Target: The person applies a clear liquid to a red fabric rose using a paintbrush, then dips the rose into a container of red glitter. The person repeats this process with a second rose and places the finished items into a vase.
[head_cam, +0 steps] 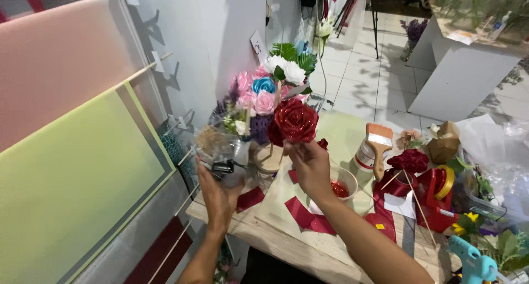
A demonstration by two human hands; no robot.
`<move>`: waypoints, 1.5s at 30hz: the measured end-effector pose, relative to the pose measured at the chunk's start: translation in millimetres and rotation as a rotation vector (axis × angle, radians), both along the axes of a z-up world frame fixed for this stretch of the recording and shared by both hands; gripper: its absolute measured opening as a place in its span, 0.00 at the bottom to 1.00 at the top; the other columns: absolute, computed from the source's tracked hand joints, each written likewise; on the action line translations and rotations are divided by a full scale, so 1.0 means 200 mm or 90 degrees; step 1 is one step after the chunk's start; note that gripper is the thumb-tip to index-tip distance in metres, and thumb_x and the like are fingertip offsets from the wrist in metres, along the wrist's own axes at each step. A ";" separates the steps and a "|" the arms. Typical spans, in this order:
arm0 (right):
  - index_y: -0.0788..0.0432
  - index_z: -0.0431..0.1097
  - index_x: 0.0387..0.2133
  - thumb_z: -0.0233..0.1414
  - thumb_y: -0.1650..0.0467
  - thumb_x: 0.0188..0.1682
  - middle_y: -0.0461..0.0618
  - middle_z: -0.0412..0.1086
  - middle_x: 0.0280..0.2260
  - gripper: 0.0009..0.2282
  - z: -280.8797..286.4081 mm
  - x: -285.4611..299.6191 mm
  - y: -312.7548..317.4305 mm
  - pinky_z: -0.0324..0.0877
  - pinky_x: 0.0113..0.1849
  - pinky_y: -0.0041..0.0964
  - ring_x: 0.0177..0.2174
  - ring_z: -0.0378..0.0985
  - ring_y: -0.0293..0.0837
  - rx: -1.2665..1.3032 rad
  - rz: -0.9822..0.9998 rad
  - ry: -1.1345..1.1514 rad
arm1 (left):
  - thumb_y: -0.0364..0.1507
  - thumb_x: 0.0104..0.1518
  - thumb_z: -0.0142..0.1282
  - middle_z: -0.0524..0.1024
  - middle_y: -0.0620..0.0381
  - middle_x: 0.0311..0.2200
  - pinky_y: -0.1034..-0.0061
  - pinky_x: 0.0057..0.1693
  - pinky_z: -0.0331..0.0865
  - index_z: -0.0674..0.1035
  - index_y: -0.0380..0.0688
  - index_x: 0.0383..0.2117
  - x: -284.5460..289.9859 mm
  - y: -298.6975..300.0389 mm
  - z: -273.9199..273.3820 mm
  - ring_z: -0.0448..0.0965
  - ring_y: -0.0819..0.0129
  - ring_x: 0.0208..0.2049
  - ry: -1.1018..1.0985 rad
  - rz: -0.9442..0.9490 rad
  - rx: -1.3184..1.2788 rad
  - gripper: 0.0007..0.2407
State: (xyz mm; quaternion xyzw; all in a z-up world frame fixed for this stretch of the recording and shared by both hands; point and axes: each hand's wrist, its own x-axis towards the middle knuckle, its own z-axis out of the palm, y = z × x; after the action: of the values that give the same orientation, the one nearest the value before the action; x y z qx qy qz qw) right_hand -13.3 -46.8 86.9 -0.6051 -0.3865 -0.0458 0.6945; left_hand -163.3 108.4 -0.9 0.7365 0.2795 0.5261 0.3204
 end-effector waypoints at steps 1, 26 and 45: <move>0.63 0.82 0.38 0.63 0.76 0.55 0.57 0.81 0.26 0.02 0.00 0.02 0.01 0.79 0.43 0.47 0.29 0.84 0.47 -0.004 0.000 0.007 | 0.26 0.37 0.84 0.61 0.22 0.68 0.36 0.72 0.60 0.47 0.28 0.78 -0.02 0.01 0.00 0.63 0.21 0.69 0.007 0.000 -0.004 0.60; 0.63 0.80 0.35 0.61 0.79 0.58 0.55 0.82 0.33 0.03 0.23 0.13 0.17 0.80 0.47 0.47 0.38 0.88 0.49 0.136 -0.113 -0.192 | 0.31 0.67 0.60 0.88 0.63 0.34 0.73 0.43 0.81 0.88 0.53 0.45 0.19 -0.16 -0.10 0.90 0.66 0.35 0.043 -0.290 0.222 0.06; 0.64 0.77 0.24 0.67 0.78 0.52 0.54 0.73 0.18 0.08 -0.02 0.31 0.25 0.75 0.29 0.42 0.19 0.80 0.57 -0.009 -0.248 -0.309 | 0.27 0.75 0.43 0.68 0.43 0.63 0.63 0.69 0.74 0.64 0.42 0.75 0.47 -0.11 0.12 0.72 0.61 0.63 -0.256 -0.411 -0.236 0.21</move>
State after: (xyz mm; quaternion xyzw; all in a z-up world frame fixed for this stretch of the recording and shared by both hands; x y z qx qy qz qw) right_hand 48.1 2.8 83.0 -0.6440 -0.4181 -0.3185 0.5559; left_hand -69.0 86.7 22.8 0.5990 0.0564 0.4725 0.6440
